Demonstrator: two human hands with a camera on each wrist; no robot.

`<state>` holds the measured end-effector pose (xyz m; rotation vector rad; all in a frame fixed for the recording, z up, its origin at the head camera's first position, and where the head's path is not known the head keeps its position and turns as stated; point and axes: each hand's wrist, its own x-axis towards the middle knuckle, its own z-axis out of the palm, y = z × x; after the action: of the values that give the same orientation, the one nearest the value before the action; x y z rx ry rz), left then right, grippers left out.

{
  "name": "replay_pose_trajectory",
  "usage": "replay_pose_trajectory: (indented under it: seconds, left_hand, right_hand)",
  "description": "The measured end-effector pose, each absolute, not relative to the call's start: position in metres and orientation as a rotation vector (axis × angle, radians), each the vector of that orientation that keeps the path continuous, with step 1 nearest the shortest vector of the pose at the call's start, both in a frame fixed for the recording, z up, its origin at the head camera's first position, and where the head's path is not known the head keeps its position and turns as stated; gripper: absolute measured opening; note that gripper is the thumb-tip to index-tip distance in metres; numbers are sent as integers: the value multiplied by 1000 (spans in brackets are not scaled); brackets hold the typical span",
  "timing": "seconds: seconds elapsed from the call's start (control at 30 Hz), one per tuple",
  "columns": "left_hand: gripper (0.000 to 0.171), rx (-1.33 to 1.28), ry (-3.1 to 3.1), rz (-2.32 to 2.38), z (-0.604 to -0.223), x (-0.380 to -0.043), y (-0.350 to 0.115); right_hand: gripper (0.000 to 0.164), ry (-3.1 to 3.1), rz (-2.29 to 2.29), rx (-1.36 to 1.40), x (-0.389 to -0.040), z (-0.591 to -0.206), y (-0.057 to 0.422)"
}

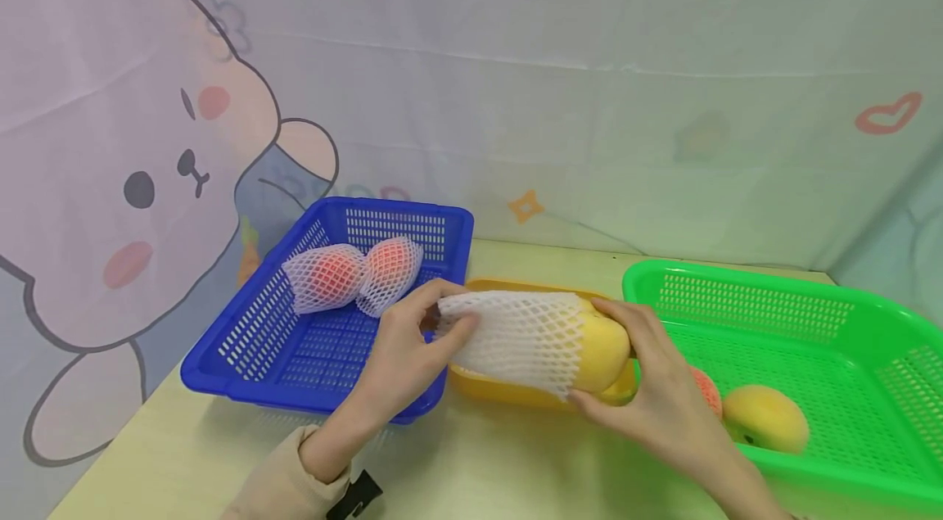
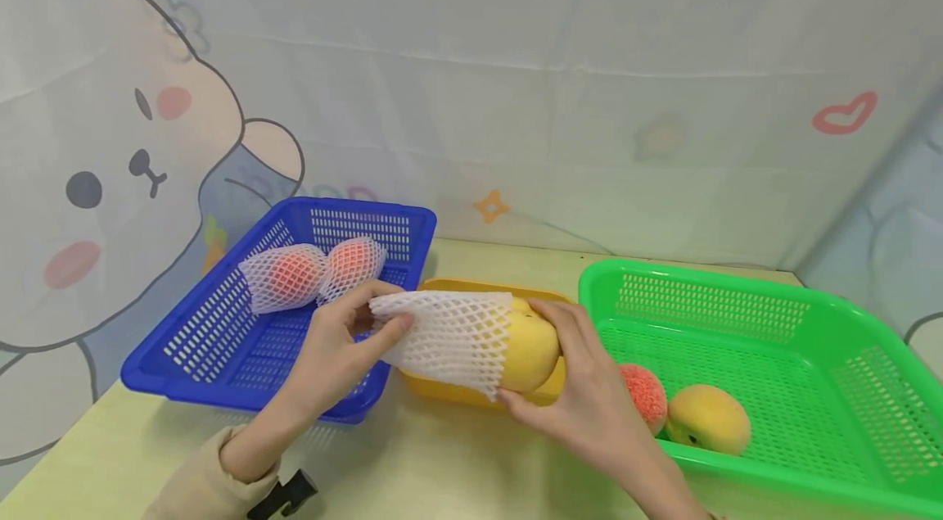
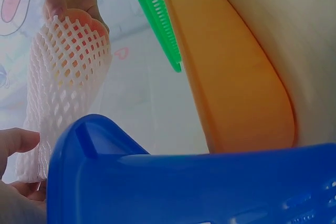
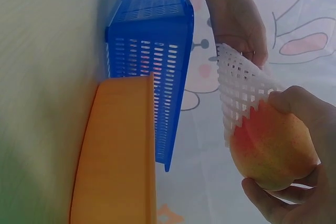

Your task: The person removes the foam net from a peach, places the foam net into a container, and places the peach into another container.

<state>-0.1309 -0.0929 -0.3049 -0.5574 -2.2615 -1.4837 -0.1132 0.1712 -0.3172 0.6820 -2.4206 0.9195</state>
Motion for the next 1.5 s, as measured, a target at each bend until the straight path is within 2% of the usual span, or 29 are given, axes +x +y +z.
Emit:
replay_pose_trajectory:
  seconds: [0.3,0.53,1.0,1.5]
  left_hand:
    - [16,-540,-2231,-1504,-305,-131,-95]
    - [18,-586,-2160,-1580,-306,-132,-95]
    - [18,-561,-2164,-1591,-307,-132,-96]
    - [15,-538,-2153,-1587,-306,-133,-96]
  right_hand:
    - [89,-2454,847,603,-112,-311,175]
    - [91,-2378,895,690,-117,-309,179]
    - [86,-2419,962,628,-114,-301,187]
    - [81,-2521,709,739,-111,-293,201]
